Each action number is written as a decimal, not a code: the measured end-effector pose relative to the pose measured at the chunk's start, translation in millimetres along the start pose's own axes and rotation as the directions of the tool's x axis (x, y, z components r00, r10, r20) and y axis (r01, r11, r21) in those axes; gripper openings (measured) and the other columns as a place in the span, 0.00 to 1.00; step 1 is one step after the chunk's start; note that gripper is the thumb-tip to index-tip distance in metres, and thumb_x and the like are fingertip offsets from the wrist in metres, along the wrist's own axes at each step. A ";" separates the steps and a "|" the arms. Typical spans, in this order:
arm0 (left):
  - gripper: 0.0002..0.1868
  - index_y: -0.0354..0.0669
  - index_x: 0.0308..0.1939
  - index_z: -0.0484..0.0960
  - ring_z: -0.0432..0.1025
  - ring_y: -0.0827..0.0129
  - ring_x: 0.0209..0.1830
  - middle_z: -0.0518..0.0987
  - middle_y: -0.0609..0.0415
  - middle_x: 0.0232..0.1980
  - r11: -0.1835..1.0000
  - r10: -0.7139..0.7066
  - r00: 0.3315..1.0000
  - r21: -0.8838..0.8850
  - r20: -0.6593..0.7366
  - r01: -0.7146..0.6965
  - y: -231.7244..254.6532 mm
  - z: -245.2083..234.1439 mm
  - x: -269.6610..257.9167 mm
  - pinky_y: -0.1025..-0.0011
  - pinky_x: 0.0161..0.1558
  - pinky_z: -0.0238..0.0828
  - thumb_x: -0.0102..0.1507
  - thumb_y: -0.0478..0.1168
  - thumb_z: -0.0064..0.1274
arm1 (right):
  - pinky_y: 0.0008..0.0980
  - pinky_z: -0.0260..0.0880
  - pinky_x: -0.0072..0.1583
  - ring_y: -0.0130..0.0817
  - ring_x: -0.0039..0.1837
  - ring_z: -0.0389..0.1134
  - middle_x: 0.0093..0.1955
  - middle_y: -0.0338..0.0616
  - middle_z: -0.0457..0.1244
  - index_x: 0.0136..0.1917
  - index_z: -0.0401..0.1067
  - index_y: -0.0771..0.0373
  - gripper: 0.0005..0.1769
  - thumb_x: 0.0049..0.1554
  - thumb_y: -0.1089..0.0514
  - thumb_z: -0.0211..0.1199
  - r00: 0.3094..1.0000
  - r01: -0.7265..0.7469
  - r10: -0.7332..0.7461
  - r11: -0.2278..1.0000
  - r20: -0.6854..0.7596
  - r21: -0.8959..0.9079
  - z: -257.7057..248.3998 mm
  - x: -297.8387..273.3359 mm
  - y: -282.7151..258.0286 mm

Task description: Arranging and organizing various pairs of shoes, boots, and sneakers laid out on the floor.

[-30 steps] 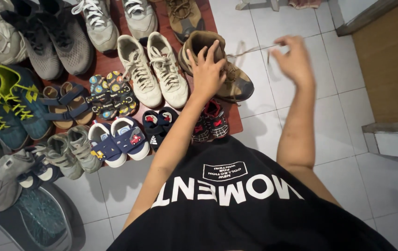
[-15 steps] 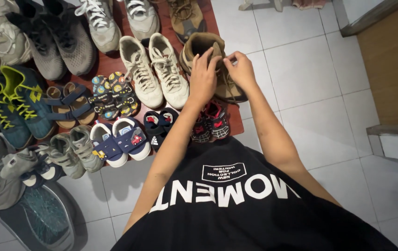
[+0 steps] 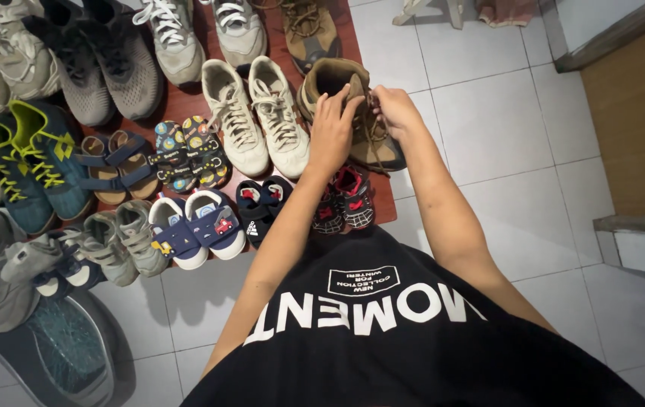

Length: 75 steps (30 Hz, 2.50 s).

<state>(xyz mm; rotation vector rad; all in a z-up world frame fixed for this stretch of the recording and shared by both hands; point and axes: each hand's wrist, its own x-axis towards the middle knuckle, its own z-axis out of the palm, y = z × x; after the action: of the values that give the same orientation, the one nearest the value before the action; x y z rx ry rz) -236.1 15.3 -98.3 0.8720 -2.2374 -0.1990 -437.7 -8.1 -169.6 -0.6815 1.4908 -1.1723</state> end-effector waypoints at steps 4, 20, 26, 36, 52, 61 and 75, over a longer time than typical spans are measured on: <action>0.27 0.42 0.64 0.74 0.66 0.50 0.67 0.70 0.43 0.69 1.000 -0.001 1.000 0.017 -0.013 0.001 -2.9 4.4 1.7 0.50 0.75 0.54 0.59 0.26 0.49 | 0.28 0.60 0.40 0.28 0.39 0.61 0.37 0.37 0.63 0.40 0.73 0.63 0.08 0.58 0.57 0.60 0.993 -0.120 0.114 0.974 0.042 0.191 -0.1 -8.9 -11.0; 0.28 0.44 0.64 0.75 0.67 0.52 0.65 0.70 0.44 0.69 1.000 0.011 1.000 0.022 -0.009 -0.011 -3.6 3.8 0.4 0.49 0.75 0.53 0.59 0.27 0.48 | 0.33 0.63 0.49 0.32 0.44 0.62 0.40 0.40 0.63 0.39 0.69 0.59 0.12 0.64 0.56 0.58 0.980 -0.058 -0.029 0.908 0.199 0.415 -57.0 -51.4 -49.4; 0.28 0.44 0.64 0.75 0.67 0.51 0.64 0.70 0.44 0.69 1.000 0.016 1.000 0.007 -0.020 -0.016 -4.7 5.5 -1.4 0.49 0.76 0.53 0.59 0.26 0.48 | 0.33 0.63 0.55 0.32 0.46 0.59 0.40 0.40 0.61 0.35 0.63 0.57 0.17 0.66 0.56 0.60 0.971 0.033 -0.153 0.845 0.183 0.534 -112.2 -76.4 -82.5; 0.27 0.45 0.64 0.75 0.67 0.52 0.64 0.70 0.44 0.69 1.000 0.024 0.999 -0.004 -0.045 -0.024 -5.2 3.9 0.1 0.50 0.75 0.53 0.59 0.28 0.47 | 0.36 0.57 0.58 0.32 0.44 0.52 0.39 0.36 0.55 0.37 0.60 0.53 0.20 0.68 0.52 0.64 0.920 0.357 -0.378 0.708 -0.099 0.609 -232.4 -127.9 -127.8; 0.25 0.43 0.61 0.76 0.58 0.46 0.75 0.65 0.41 0.73 0.989 0.049 0.998 -0.139 0.028 -0.045 -11.8 -20.1 -0.7 0.48 0.77 0.49 0.59 0.29 0.52 | 0.30 0.72 0.48 0.33 0.42 0.70 0.41 0.47 0.68 0.46 0.75 0.69 0.09 0.62 0.62 0.57 0.967 -0.077 0.009 0.964 -0.256 -0.255 -203.7 -45.5 59.2; 0.19 0.43 0.53 0.80 0.59 0.42 0.75 0.65 0.42 0.73 0.944 -0.092 0.995 -0.316 0.035 0.098 -46.3 -57.7 -40.8 0.52 0.75 0.56 0.58 0.27 0.53 | 0.30 0.70 0.51 0.34 0.50 0.72 0.49 0.46 0.71 0.55 0.75 0.67 0.12 0.63 0.57 0.58 0.985 -0.171 0.165 0.945 -0.043 -0.280 -150.6 -24.4 70.5; 0.24 0.37 0.60 0.74 0.64 0.42 0.67 0.69 0.39 0.66 0.899 -0.430 0.892 -0.159 -0.138 0.408 -188.6 -123.5 -91.5 0.53 0.68 0.62 0.59 0.31 0.56 | 0.27 0.70 0.51 0.26 0.47 0.69 0.46 0.42 0.69 0.51 0.74 0.67 0.06 0.67 0.60 0.62 0.828 0.480 -0.556 0.774 -0.080 -0.413 62.5 -53.7 -98.4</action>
<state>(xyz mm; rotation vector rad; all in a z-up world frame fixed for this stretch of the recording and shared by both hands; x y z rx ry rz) -5.7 -56.0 -130.7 1.2477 -1.8331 -0.4448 -380.5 -14.8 -54.9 -1.3473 1.7822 -1.4094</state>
